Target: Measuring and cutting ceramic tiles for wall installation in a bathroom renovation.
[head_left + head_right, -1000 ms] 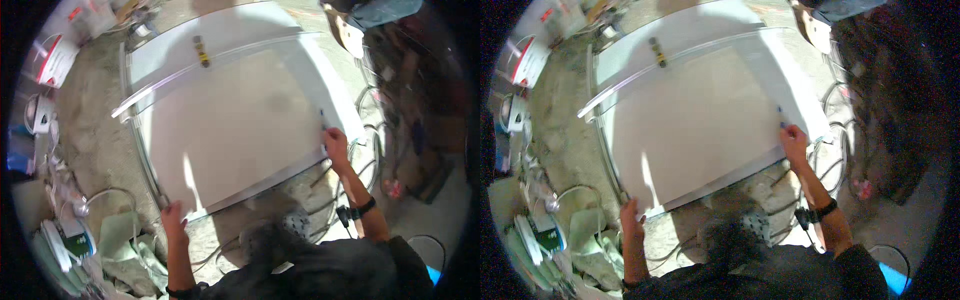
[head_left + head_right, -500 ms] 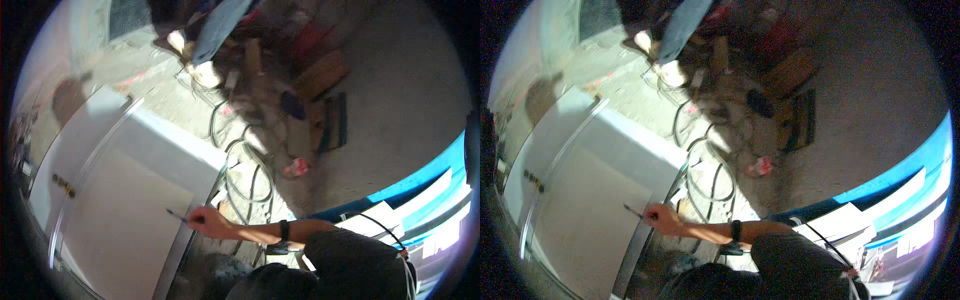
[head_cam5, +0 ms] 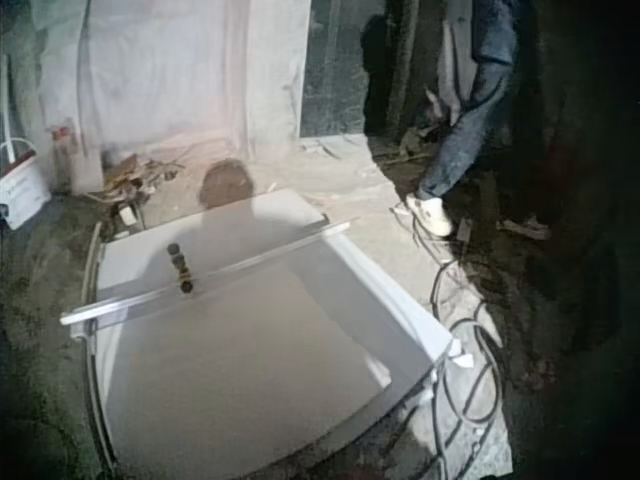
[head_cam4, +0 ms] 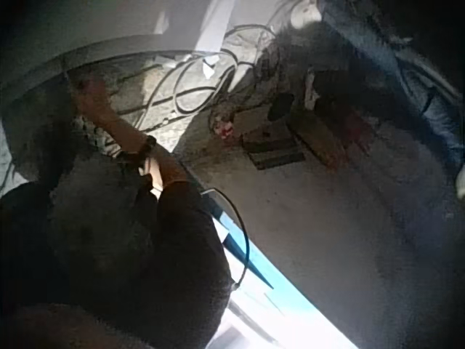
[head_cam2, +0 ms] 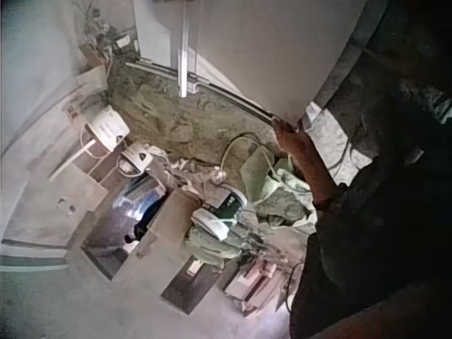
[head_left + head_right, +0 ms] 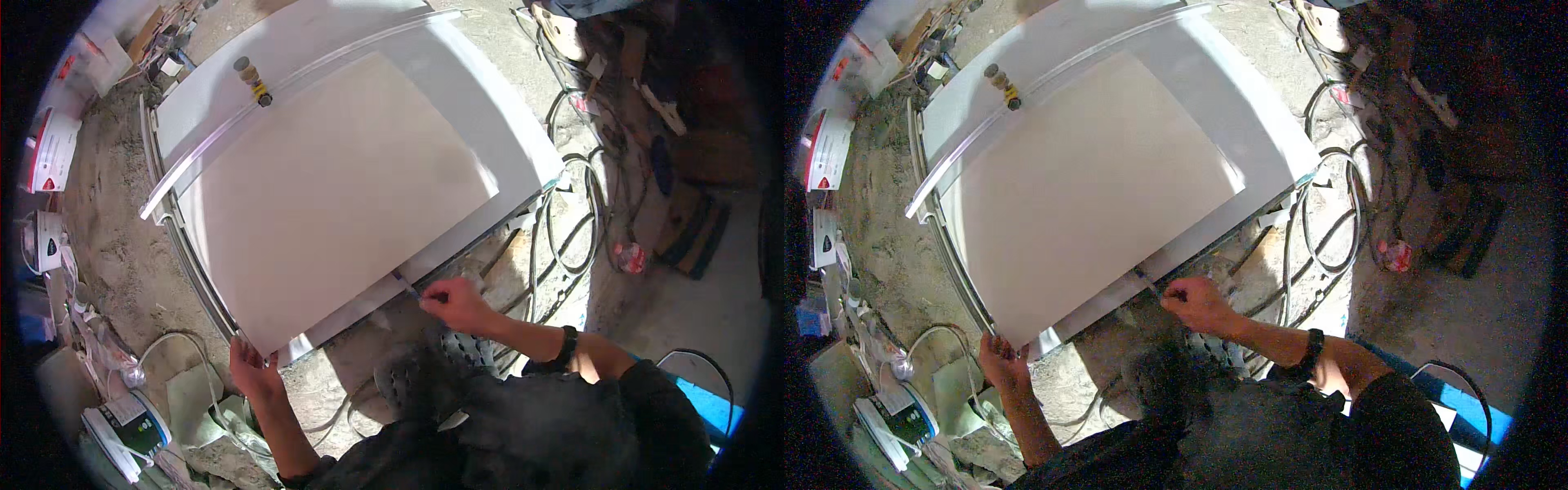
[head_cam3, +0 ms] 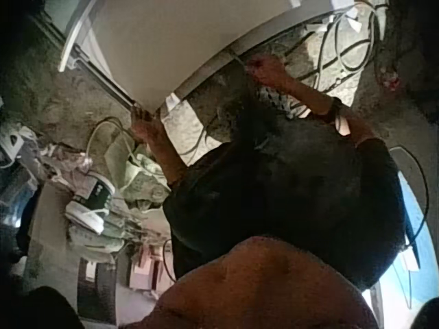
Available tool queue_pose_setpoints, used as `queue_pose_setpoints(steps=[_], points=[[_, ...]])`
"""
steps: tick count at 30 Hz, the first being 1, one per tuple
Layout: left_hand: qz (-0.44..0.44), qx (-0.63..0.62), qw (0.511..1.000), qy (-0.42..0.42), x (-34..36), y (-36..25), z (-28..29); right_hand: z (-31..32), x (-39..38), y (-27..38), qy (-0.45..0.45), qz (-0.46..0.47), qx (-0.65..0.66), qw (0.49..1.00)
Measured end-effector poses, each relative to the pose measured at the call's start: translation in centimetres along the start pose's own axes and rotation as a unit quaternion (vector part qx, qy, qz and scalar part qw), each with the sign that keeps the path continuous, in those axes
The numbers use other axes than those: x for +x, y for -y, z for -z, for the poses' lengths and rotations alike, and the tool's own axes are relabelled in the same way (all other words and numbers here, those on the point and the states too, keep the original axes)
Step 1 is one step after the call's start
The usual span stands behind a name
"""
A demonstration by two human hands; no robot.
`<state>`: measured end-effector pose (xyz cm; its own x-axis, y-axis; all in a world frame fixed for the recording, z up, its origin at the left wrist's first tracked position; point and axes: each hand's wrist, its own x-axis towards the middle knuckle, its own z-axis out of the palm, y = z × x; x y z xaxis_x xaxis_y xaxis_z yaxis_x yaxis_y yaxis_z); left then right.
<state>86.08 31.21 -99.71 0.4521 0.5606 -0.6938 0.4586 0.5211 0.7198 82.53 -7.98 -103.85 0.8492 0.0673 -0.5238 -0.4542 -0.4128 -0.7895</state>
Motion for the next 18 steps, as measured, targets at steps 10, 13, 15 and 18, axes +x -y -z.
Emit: queue_pose_setpoints(steps=[10, 13, 15, 18], points=[[-0.005, 0.012, 1.000, 0.025, -0.1, 0.1, -0.6, -1.6, 1.1, 1.7, -0.037, 0.046, 0.017, 0.998], [-0.016, 0.016, 0.999, 0.035, -0.2, 0.2, -0.6, -1.5, 1.2, 1.8, -0.038, 0.045, 0.021, 0.998], [-0.019, 0.022, 0.999, 0.041, 0.4, 0.3, 0.1, -1.6, 1.5, 2.1, -0.032, 0.033, 0.021, 0.999], [0.004, 0.006, 0.999, 0.040, 1.1, 0.4, 0.6, -1.6, 1.7, 2.1, -0.034, 0.015, 0.007, 0.999]])
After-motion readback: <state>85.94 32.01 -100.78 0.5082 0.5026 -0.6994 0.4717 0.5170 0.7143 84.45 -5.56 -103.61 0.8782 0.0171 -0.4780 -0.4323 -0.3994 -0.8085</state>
